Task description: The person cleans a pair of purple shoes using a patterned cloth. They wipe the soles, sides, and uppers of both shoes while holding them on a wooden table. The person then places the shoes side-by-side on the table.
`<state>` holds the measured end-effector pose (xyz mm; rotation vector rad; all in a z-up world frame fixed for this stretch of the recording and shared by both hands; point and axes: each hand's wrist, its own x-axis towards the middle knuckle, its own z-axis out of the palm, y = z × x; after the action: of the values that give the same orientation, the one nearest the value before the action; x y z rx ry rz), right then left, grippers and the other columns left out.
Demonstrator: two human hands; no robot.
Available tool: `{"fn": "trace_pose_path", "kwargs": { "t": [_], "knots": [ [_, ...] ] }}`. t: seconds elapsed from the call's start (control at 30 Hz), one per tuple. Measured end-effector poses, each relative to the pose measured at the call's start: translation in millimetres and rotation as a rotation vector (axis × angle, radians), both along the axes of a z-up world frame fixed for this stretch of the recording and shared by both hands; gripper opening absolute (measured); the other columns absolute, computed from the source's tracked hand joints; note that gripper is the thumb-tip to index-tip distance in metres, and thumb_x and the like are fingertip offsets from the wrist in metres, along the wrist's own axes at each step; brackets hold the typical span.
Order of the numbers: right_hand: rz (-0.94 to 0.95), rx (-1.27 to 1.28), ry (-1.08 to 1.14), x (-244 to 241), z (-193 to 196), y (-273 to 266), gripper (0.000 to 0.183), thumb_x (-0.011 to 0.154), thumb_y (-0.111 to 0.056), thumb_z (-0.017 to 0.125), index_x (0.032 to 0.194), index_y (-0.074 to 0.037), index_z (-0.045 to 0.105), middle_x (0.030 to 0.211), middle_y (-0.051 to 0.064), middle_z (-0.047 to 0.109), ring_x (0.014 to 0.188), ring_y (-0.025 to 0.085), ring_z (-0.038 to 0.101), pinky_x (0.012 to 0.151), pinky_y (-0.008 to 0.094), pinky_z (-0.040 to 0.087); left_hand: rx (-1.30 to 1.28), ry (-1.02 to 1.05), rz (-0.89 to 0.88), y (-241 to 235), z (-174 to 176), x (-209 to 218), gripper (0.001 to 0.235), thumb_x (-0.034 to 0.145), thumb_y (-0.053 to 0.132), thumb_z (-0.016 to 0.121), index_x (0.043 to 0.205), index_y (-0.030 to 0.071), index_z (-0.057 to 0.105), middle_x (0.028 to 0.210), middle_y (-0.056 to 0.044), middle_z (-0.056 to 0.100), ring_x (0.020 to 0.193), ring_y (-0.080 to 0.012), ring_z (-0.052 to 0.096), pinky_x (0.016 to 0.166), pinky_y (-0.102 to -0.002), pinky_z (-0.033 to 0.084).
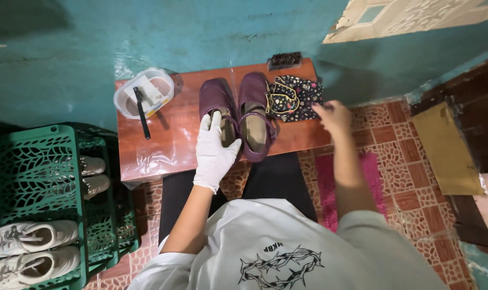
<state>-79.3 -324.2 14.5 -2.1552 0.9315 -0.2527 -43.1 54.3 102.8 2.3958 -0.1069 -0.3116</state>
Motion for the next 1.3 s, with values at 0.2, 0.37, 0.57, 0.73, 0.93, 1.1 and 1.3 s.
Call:
{"fn": "trace_pose_path", "kwargs": {
  "t": [0.2,0.37,0.57,0.73,0.93,1.1,1.3],
  "knots": [
    [-0.071,0.08,0.072,47.8,-39.4,-14.5,0.079,0.065,-0.032,0.092,0.131,0.003,0.064,0.073,0.015,0.07,0.051,0.025,0.068,0.042,0.037,0.052,-0.027,-0.019,0.025,5.0,-4.0,-2.2,0.097,0.073,0.036,0.085,0.158,0.026,0.038,0.163,-0.01,0.033,0.144,-0.0348,0.043,0.117,-0.047,0.044],
    [-0.202,0.229,-0.126,32.6,60.1,-66.2,0.088,0.091,-0.04,0.088,0.158,-0.022,0.034,0.148,0.022,0.052,0.117,0.046,0.067,0.088,0.064,0.053,-0.074,0.031,0.039,7.8,-3.2,0.3,0.096,0.075,0.033,0.084,0.158,0.026,0.036,0.164,-0.01,0.03,0.145,-0.0356,0.041,0.119,-0.046,0.041],
    [0.176,-1.011,-0.171,30.4,87.3,-42.7,0.014,0.084,-0.025,0.078,0.092,-0.015,0.073,0.078,0.01,0.069,0.075,0.035,0.072,0.069,0.047,0.057,-0.06,0.025,0.024,6.1,-5.0,1.3,0.099,0.074,0.036,0.086,0.159,0.028,0.036,0.164,-0.009,0.032,0.144,-0.0337,0.043,0.118,-0.045,0.042],
    [0.389,-0.475,-0.069,31.7,-4.0,29.0,0.025,0.077,-0.024,0.083,0.1,-0.019,0.076,0.095,0.007,0.075,0.096,0.032,0.073,0.081,0.042,0.058,-0.059,0.031,0.033,11.9,-6.5,-2.6,0.098,0.074,0.037,0.085,0.159,0.029,0.035,0.164,-0.008,0.031,0.146,-0.032,0.041,0.119,-0.044,0.042],
    [0.574,-0.106,-0.053,12.1,14.8,62.0,0.027,0.09,-0.023,0.08,0.116,-0.018,0.074,0.116,0.012,0.075,0.115,0.031,0.068,0.094,0.045,0.055,-0.043,0.025,0.053,16.4,-8.1,0.3,0.098,0.073,0.038,0.086,0.158,0.028,0.037,0.163,-0.009,0.033,0.145,-0.0321,0.043,0.118,-0.045,0.044],
    [0.456,-0.475,-0.253,11.4,-18.1,49.8,0.045,0.102,-0.039,0.073,0.141,-0.016,0.065,0.134,0.015,0.068,0.124,0.032,0.063,0.101,0.045,0.052,-0.196,0.105,0.138,36.7,-10.8,-2.4,0.101,0.078,0.032,0.082,0.162,0.02,0.027,0.164,-0.018,0.03,0.146,-0.0399,0.039,0.122,-0.05,0.037],
    [0.539,-0.576,0.236,-1.0,-12.5,82.9,0.063,0.107,-0.047,0.047,0.164,-0.023,0.035,0.17,0.021,0.026,0.156,0.048,0.018,0.119,0.073,0.011,-0.119,0.349,0.149,43.6,-29.0,1.0,0.094,0.083,0.054,0.07,0.161,0.028,0.023,0.15,0.001,0.056,0.138,-0.0185,0.052,0.117,-0.043,0.042]
  ]
}}
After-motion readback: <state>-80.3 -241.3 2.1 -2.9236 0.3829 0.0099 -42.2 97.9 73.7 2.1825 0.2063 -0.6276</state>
